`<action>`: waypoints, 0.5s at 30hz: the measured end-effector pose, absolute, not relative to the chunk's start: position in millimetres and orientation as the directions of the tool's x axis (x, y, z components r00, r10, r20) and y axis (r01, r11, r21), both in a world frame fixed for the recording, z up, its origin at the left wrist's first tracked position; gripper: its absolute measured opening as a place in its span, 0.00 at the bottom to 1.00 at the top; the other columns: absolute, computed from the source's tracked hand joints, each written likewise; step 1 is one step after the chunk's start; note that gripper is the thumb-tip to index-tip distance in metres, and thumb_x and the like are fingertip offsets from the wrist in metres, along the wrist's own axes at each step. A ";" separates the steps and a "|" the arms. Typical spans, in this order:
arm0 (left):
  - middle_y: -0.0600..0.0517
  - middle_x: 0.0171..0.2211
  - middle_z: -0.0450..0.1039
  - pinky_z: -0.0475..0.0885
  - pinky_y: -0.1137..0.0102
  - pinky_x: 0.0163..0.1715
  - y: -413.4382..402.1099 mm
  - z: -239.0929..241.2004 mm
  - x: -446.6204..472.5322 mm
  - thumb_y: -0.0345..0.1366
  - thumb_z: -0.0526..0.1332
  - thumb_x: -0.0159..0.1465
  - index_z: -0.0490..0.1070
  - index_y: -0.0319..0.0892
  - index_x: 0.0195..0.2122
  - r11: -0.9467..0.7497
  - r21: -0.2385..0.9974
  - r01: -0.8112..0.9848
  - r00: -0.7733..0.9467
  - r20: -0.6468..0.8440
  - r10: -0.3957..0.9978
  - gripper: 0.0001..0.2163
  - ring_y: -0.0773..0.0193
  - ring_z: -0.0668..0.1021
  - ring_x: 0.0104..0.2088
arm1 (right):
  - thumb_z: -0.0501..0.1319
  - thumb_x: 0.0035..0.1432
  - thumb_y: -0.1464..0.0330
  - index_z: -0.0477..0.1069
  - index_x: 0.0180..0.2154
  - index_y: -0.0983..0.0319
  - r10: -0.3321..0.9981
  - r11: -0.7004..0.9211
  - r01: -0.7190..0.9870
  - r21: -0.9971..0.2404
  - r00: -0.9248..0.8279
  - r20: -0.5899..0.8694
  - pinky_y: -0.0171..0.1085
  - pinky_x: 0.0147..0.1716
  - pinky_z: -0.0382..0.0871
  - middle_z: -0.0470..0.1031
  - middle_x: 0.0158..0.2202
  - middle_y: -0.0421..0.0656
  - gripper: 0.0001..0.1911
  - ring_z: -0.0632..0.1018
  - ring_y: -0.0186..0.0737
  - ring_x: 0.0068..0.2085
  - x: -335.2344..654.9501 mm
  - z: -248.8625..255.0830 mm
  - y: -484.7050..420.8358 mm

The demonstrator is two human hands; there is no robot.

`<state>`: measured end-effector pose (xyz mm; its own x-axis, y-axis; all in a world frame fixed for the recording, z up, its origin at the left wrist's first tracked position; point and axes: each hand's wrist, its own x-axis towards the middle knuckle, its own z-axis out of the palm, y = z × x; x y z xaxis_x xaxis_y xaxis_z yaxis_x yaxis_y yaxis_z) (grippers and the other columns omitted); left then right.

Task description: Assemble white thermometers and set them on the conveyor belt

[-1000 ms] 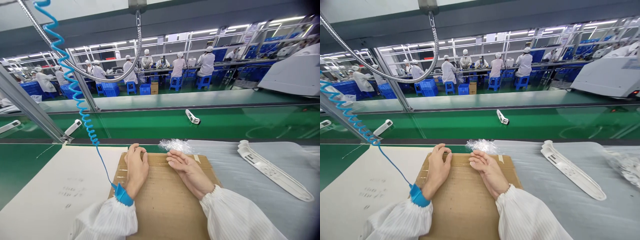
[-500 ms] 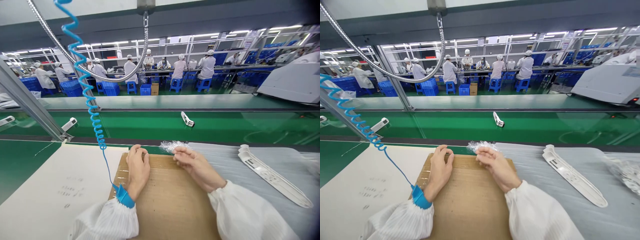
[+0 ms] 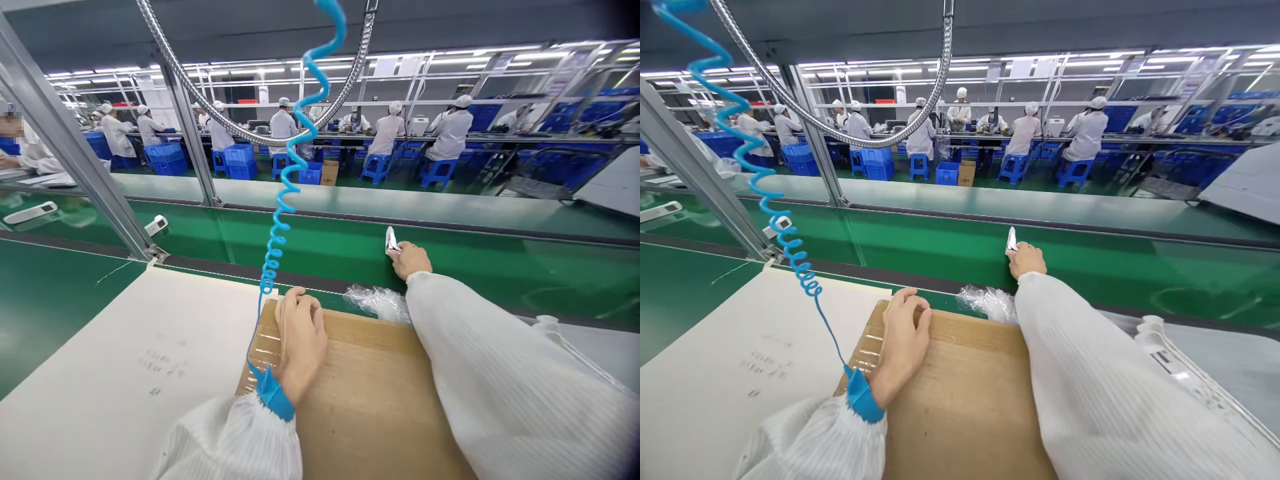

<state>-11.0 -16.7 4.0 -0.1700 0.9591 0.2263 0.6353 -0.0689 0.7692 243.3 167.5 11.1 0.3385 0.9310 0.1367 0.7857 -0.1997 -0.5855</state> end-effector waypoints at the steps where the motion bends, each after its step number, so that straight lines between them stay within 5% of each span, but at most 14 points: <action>1: 0.42 0.51 0.69 0.60 0.52 0.58 -16.6 3.4 -11.2 0.26 0.56 0.64 0.72 0.41 0.34 -0.072 0.771 0.633 -0.168 0.228 0.959 0.07 0.51 0.67 0.60 | 0.59 0.58 0.69 0.72 0.49 0.71 0.933 -0.195 0.782 -0.592 0.334 0.134 0.57 0.56 0.60 0.72 0.53 0.66 0.18 0.69 0.67 0.59 239.6 12.6 165.8; 7: 0.42 0.52 0.69 0.62 0.53 0.58 -17.4 4.1 -11.3 0.28 0.57 0.65 0.72 0.40 0.38 -0.189 0.778 0.599 -0.137 0.333 0.933 0.05 0.52 0.69 0.58 | 0.50 0.68 0.59 0.66 0.56 0.62 0.988 0.036 0.637 -0.770 0.092 0.122 0.41 0.44 0.75 0.77 0.39 0.48 0.20 0.80 0.43 0.40 224.7 53.6 106.8; 12: 0.43 0.64 0.62 0.58 0.56 0.64 -27.1 20.3 -8.9 0.39 0.56 0.69 0.64 0.41 0.60 -0.445 0.694 0.565 0.020 0.528 0.849 0.19 0.54 0.64 0.64 | 0.56 0.65 0.51 0.69 0.53 0.60 0.892 0.198 0.392 -0.898 -0.451 0.000 0.42 0.42 0.73 0.75 0.34 0.43 0.24 0.76 0.40 0.36 219.7 89.6 17.2; 15: 0.46 0.59 0.70 0.62 0.58 0.60 -32.8 25.3 -6.3 0.40 0.58 0.68 0.67 0.43 0.59 -0.492 0.720 0.490 0.234 0.435 0.869 0.18 0.54 0.70 0.59 | 0.57 0.64 0.50 0.71 0.49 0.58 0.882 0.238 0.452 -0.859 -0.470 -0.003 0.40 0.39 0.71 0.75 0.37 0.43 0.22 0.74 0.38 0.34 220.4 91.6 -18.9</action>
